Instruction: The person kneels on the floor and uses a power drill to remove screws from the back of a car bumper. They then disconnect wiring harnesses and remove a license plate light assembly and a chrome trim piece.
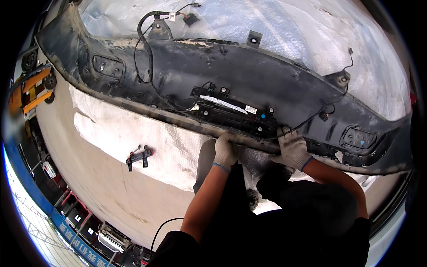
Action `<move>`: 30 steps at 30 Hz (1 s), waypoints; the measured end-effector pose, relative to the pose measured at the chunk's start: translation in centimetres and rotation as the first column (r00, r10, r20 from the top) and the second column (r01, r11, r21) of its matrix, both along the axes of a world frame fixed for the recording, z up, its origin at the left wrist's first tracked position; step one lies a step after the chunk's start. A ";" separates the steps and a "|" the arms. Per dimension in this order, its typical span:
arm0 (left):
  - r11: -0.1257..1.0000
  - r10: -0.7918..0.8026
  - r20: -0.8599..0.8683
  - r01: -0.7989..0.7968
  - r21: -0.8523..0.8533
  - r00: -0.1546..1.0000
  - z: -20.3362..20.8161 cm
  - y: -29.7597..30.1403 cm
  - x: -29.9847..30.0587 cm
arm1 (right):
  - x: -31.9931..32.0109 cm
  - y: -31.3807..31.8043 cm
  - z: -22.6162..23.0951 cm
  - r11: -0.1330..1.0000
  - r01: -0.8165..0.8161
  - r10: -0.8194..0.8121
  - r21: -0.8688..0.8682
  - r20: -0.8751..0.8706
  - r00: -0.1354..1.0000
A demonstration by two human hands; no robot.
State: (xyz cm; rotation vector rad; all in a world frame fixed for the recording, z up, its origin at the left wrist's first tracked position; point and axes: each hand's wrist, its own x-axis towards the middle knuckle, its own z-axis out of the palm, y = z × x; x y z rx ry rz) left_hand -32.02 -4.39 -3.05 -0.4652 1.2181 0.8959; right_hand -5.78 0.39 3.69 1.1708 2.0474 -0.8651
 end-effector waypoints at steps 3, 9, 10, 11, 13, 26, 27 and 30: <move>1.000 -0.002 0.015 0.002 -0.030 1.000 -1.4 -0.6 0.4 | -0.7 0.3 1.3 1.000 0.014 -0.015 0.015 0.074 0.997; 0.980 -0.049 0.090 0.065 -0.187 0.995 3.1 2.4 1.1 | -0.7 -1.5 -0.2 0.985 0.126 -0.123 0.120 -0.035 0.992; 0.966 -0.160 0.140 0.184 -0.180 0.977 5.3 2.6 1.3 | -0.4 -1.6 -0.4 0.983 0.126 -0.123 0.133 -0.029 0.992; 0.939 -0.270 0.189 0.302 -0.167 0.944 6.8 2.5 1.3 | -0.4 -1.8 -0.6 0.980 0.130 -0.127 0.150 -0.032 0.991; 0.914 -0.401 -0.066 0.394 -0.099 0.914 10.8 4.1 0.8 | -0.3 -1.9 -0.9 0.971 0.148 -0.142 0.190 -0.042 0.989; 0.821 -0.449 -0.819 0.527 -0.221 0.357 -2.7 6.2 -13.0 | -0.7 -3.6 -3.8 0.874 0.249 -0.221 0.416 -0.116 0.968; 0.839 -0.424 -0.811 0.511 -0.185 0.403 -3.0 6.0 -12.9 | -0.7 -3.9 -3.9 0.859 0.244 -0.211 0.451 -0.122 0.970; 0.852 -0.399 -0.764 0.512 -0.105 0.507 -3.7 5.8 -13.4 | -0.6 -4.1 -6.2 0.768 0.230 -0.169 0.597 -0.158 0.973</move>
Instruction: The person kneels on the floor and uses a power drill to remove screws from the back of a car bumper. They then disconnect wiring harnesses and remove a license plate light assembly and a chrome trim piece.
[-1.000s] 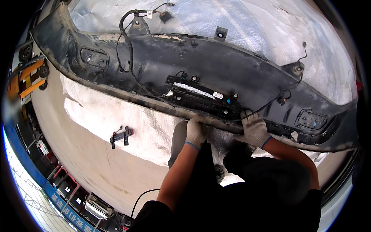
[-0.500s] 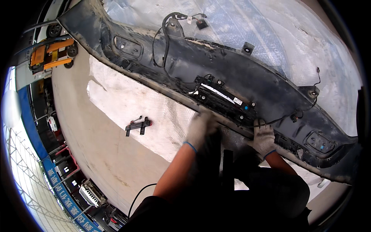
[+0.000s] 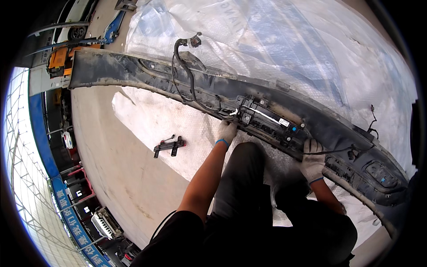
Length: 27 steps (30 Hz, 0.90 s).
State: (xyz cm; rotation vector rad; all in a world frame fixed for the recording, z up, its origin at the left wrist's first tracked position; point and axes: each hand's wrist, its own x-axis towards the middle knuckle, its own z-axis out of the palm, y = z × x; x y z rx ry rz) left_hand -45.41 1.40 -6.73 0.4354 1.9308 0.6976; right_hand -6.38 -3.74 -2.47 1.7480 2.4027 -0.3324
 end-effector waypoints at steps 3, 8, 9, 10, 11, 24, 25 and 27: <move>0.999 -0.044 0.107 0.046 -0.013 0.993 0.0 -0.1 -0.5 | 0.5 0.0 -1.2 1.000 -0.020 0.020 0.015 0.040 0.999; 1.000 -0.008 0.287 0.016 -0.025 0.958 0.3 0.4 -0.8 | 1.1 -0.2 -3.2 0.998 -0.055 0.055 -0.004 0.109 0.993; 0.999 -0.023 0.310 0.033 -0.029 0.950 0.5 0.4 -1.0 | 1.4 -0.4 -3.6 0.998 -0.055 0.056 -0.009 0.107 0.993; 0.997 -0.045 0.326 0.060 -0.038 0.944 0.7 0.7 -1.1 | 1.4 -0.3 -3.4 0.999 -0.053 0.054 -0.012 0.110 0.992; 0.995 -0.061 0.335 0.082 -0.050 0.940 1.0 0.8 -1.1 | 1.3 -0.2 -3.2 0.998 -0.034 0.038 -0.043 0.081 0.996; 0.994 -0.109 0.381 0.112 0.014 0.918 1.3 0.9 -1.8 | 1.1 0.6 2.9 0.984 0.012 0.006 -0.178 0.103 0.995; 0.995 -0.096 0.388 0.099 0.013 0.917 0.9 1.1 -2.4 | 1.0 0.6 2.6 0.986 0.014 0.002 -0.168 0.100 0.995; 0.998 -0.062 0.411 0.069 -0.002 0.910 0.4 1.0 -2.8 | 1.2 0.0 2.5 0.987 0.018 -0.002 -0.160 0.101 0.995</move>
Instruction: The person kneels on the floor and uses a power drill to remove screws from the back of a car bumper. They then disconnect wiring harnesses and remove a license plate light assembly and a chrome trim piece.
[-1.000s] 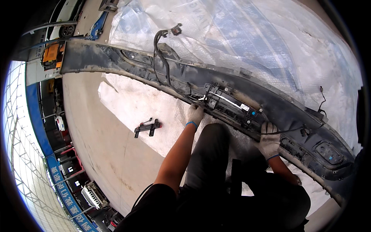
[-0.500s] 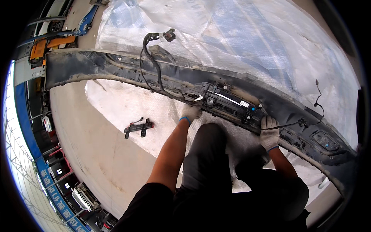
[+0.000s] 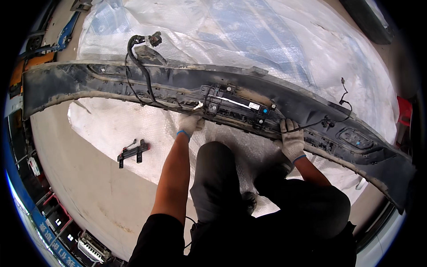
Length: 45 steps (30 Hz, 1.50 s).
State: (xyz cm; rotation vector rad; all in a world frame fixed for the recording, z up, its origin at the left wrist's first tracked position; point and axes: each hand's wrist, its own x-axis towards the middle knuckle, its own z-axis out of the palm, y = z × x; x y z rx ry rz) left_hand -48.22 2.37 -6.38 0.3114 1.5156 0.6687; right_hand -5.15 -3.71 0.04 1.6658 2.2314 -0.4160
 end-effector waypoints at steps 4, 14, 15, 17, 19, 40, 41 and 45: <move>1.000 -0.018 -0.120 0.018 -0.003 0.993 -0.2 -0.3 -0.7 | 0.0 0.0 -0.3 1.000 0.003 -0.003 0.007 -0.034 0.999; 0.995 -0.090 -0.152 0.083 -0.051 0.984 -1.0 -0.9 -2.4 | 5.1 -10.5 2.1 0.859 0.327 -0.168 0.393 -0.386 0.907; 0.994 -0.104 -0.175 0.095 -0.060 0.979 -0.7 -0.3 -1.5 | 7.7 -15.9 1.6 0.786 0.433 -0.334 0.442 -0.286 0.898; 0.993 -0.102 -0.192 0.088 -0.078 0.976 -0.2 0.0 -0.9 | 12.1 -23.7 0.0 0.668 0.609 -0.639 0.427 -0.090 0.764; 0.994 -0.086 -0.150 0.074 -0.081 0.985 -0.2 0.2 -1.0 | 14.1 -26.4 -1.5 0.450 0.858 -0.879 0.248 -0.044 0.474; 0.993 -0.109 -0.183 0.096 -0.075 0.977 0.9 0.6 -0.4 | 13.7 -14.1 5.4 0.152 0.752 -0.955 -0.641 -0.290 -0.055; 0.993 -0.094 -0.175 0.081 -0.082 0.980 1.1 0.5 -0.4 | 13.0 -12.5 7.5 0.174 0.694 -0.952 -0.699 -0.299 -0.062; 0.998 -0.056 -0.164 0.049 -0.047 0.985 -0.2 -0.8 -1.7 | 9.8 -6.6 12.8 0.293 0.480 -0.946 -0.826 -0.322 0.024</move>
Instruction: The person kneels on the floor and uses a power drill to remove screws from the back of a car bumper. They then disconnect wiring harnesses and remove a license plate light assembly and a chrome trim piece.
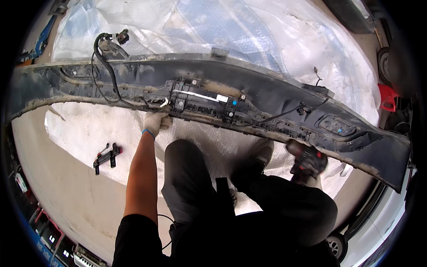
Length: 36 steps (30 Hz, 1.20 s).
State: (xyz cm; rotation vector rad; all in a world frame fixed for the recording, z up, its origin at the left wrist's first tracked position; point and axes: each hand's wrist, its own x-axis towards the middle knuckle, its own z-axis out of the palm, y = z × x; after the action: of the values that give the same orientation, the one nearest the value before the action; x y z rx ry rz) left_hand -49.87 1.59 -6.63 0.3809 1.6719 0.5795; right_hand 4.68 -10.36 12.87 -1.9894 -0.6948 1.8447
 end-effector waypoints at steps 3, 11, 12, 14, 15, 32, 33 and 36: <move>1.000 -0.024 0.003 0.024 0.020 1.000 0.0 0.8 0.6 | -1.4 1.7 0.9 0.998 -0.033 0.032 0.060 0.022 0.999; 0.998 -0.048 -0.016 0.047 -0.037 0.999 0.2 0.6 0.6 | -3.4 6.1 -1.2 0.661 -0.643 0.349 0.387 0.600 0.720; 0.999 -0.047 -0.011 0.046 -0.028 0.999 0.2 0.3 0.6 | -4.8 7.4 0.0 0.860 -0.365 0.243 0.357 0.343 0.907; 0.998 -0.063 0.000 0.063 -0.016 0.998 0.5 0.2 0.3 | -6.5 8.8 0.6 0.929 -0.179 0.109 0.325 0.221 0.969; 0.998 -0.067 0.013 0.067 -0.005 0.998 0.4 0.5 0.5 | -6.5 8.5 -0.5 0.896 -0.212 0.101 0.391 0.284 0.954; 0.997 -0.049 0.009 0.049 -0.052 0.999 0.7 0.9 0.2 | -8.9 7.9 -1.8 0.462 -0.885 0.754 0.060 0.498 0.427; 0.998 -0.051 0.040 0.053 -0.046 0.998 0.4 0.8 0.1 | -8.9 7.7 -1.8 0.464 -0.879 0.742 0.107 0.495 0.452; 0.996 -0.075 -0.004 0.075 -0.047 0.997 0.6 1.1 0.3 | -9.0 7.2 -2.2 0.458 -0.866 0.712 0.200 0.502 0.492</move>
State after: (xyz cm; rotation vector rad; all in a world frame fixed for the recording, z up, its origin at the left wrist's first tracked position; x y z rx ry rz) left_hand -49.54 2.70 -6.01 0.4102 1.6661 0.4836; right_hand -4.32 -3.11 10.65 -1.7787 -2.3017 1.4499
